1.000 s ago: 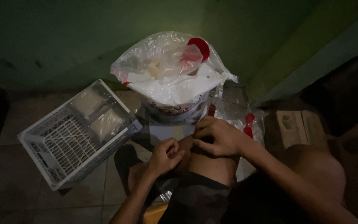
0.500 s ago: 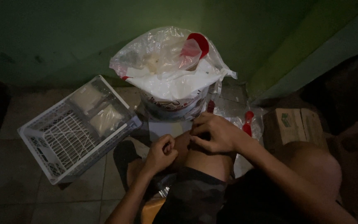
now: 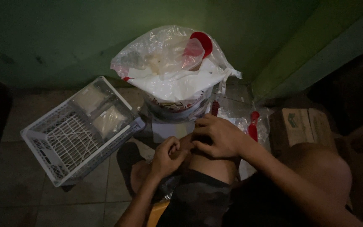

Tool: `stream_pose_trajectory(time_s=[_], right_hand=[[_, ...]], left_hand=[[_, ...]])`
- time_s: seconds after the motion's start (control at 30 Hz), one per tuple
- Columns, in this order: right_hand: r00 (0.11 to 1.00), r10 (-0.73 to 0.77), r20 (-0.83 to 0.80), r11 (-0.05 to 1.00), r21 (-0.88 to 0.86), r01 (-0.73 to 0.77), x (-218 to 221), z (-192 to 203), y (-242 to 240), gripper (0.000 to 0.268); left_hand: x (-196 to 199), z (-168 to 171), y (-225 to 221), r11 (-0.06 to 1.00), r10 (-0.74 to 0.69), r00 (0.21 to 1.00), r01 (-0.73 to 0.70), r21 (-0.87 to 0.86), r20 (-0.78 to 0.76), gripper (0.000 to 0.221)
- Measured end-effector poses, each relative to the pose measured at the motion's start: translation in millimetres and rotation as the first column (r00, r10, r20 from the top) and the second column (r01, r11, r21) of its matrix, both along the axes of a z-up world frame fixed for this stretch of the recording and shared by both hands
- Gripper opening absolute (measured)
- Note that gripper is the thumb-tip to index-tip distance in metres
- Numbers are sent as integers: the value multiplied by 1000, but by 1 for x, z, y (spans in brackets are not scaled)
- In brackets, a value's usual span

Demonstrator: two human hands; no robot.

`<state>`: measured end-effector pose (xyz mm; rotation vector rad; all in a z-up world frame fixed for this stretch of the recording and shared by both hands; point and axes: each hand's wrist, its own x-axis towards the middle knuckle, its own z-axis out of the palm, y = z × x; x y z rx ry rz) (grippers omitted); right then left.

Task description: The person takes a small plastic bag filled with a white substance from a larger bulk bag, places it into a clear plastic container, and uses a sealer to close the bag before placing it into a white crate.

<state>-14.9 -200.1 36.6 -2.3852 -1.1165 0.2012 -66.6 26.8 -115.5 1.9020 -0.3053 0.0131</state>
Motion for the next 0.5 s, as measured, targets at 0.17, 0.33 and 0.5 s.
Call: stream_pose_trajectory(time_s=[0.17,0.33,0.5], right_hand=[[1000,-6,-1,1000,27,6,-1,-5,-3,36],[999,-3,-51,999,45,6,-1,-2,2,37],[1000,2,-6,1000,10,-1,0,-11,-1,37]], left_hand=[[1,-36,11,1000,17,996,-18,-9,-87,14],[3,-14,6,1000,-26,995,25,-4,-100,20],[-4,-9,13,999,-32,988,27,-31,-149,20]])
